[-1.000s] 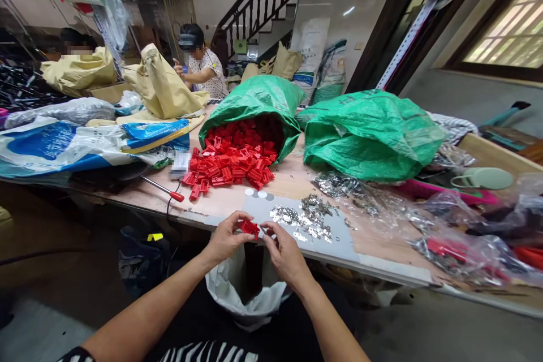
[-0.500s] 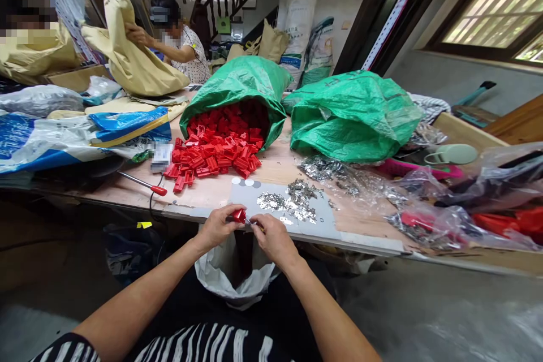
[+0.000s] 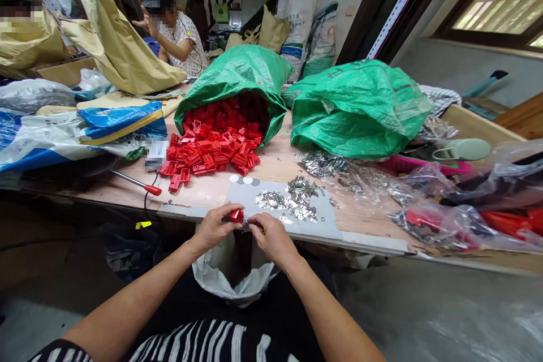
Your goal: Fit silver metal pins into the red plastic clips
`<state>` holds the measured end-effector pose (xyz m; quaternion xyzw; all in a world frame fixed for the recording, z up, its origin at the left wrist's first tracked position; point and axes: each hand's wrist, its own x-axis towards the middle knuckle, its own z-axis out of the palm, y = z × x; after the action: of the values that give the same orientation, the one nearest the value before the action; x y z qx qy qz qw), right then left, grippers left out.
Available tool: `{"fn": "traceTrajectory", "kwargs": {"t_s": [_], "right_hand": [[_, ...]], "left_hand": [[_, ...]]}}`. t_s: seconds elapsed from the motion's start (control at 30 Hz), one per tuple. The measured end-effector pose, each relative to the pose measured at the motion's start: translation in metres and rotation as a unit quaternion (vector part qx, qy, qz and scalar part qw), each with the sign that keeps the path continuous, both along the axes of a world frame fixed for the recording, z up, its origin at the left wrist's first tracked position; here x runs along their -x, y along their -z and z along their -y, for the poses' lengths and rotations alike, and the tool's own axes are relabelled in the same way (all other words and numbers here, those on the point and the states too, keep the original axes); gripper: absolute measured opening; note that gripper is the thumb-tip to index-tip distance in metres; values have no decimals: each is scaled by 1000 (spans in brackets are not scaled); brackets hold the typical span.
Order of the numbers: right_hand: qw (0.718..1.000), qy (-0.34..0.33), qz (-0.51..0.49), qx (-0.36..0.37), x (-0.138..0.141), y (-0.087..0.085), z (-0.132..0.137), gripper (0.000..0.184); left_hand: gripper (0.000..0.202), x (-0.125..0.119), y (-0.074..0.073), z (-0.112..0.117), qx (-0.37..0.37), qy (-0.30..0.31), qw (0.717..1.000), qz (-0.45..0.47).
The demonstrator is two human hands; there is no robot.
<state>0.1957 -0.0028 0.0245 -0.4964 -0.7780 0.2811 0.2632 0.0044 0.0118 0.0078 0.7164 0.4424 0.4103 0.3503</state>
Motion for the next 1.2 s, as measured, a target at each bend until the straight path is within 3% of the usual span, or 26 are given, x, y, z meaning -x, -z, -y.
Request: {"fn": "traceTrajectory", "kwargs": {"t_s": [0.37, 0.67, 0.93, 1.07, 1.2], "right_hand": [[1000, -7, 25, 9, -1, -3, 2, 17], [993, 31, 107, 37, 9, -15, 6, 16], [975, 73, 204, 56, 28, -25, 6, 16], [980, 74, 178, 46, 27, -19, 9, 15], [994, 61, 86, 24, 17, -9, 20, 19]], "left_hand": [[42, 0, 0, 0, 31, 1, 999, 44], [41, 0, 3, 1, -9, -1, 1000, -27], [33, -1, 1, 2, 2, -11, 999, -43], [33, -4, 2, 5, -6, -14, 999, -42], [29, -5, -3, 18, 4, -43, 999, -16]]}}
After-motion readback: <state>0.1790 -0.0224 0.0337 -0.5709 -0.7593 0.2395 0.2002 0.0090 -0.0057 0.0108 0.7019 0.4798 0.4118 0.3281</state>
